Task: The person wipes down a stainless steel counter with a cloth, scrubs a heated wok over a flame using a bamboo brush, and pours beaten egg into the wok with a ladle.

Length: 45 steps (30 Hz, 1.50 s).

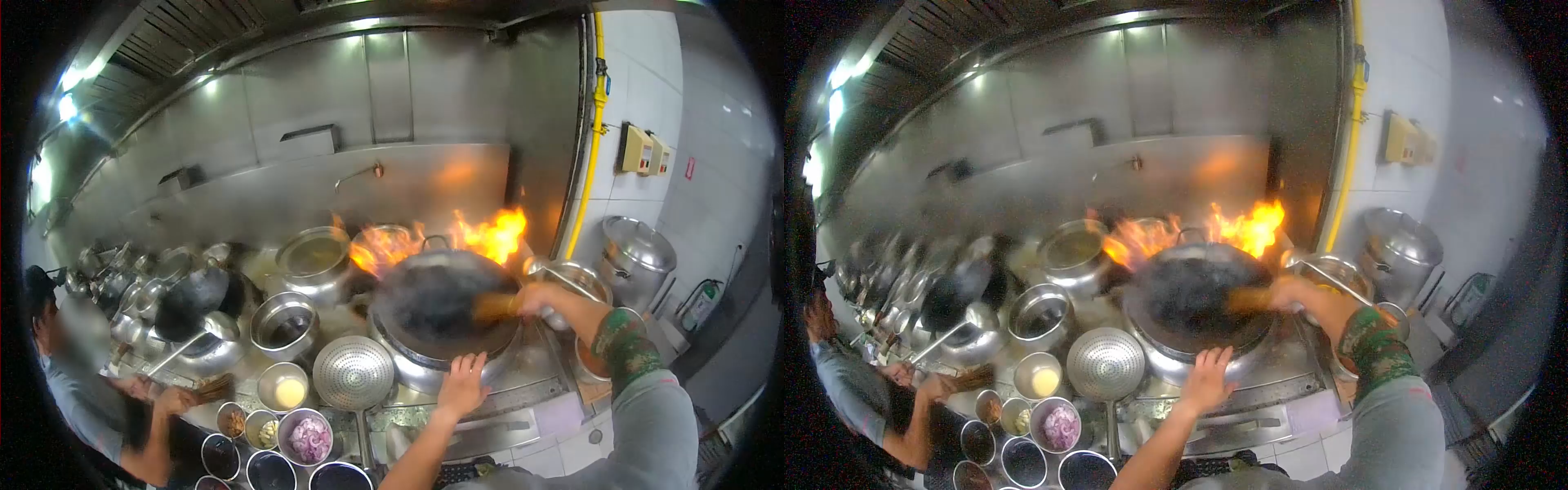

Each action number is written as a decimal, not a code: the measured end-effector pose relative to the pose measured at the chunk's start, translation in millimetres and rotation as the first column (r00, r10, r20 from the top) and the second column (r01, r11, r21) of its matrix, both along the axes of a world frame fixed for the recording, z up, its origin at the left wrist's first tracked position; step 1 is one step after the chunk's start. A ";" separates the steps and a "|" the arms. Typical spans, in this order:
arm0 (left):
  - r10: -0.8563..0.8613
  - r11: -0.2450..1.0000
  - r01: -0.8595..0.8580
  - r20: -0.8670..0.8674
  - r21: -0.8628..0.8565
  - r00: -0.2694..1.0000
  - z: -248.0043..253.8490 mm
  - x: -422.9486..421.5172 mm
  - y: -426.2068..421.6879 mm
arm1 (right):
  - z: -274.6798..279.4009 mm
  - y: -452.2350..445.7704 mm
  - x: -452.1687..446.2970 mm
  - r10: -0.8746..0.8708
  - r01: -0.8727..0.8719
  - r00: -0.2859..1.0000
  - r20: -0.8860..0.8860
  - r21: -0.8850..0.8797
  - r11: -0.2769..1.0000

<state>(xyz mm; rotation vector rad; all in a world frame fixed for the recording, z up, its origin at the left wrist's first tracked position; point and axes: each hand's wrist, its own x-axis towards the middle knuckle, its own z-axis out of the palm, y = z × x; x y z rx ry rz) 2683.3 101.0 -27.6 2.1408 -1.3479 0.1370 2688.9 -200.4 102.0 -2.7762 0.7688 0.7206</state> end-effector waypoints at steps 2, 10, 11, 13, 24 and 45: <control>-0.012 1.000 0.012 -0.004 0.021 1.000 -0.3 -1.0 2.9 | -20.4 -28.5 12.9 0.061 0.150 0.925 0.375 -0.508 0.848; -0.066 0.997 0.064 -0.051 -0.044 0.997 -3.6 0.9 1.7 | -79.2 79.4 32.9 0.175 -0.212 0.917 0.359 0.066 0.975; -0.071 0.996 0.068 -0.053 -0.053 0.996 -2.4 1.2 2.8 | -66.5 92.8 24.5 0.195 -0.305 0.897 0.396 0.237 0.923; -0.059 0.995 0.053 -0.056 -0.088 0.997 1.5 4.5 1.9 | -41.0 63.2 8.2 0.098 -0.190 0.980 0.174 0.660 0.727; -0.005 0.997 0.001 -0.051 -0.072 0.999 2.3 -5.1 -13.0 | -108.7 31.2 102.1 0.115 -0.120 0.838 0.533 -0.025 0.992; 0.328 0.939 -0.312 0.106 -0.143 0.939 36.8 -37.1 -52.8 | -147.0 40.4 -279.2 -0.711 -0.255 0.295 0.638 0.770 0.585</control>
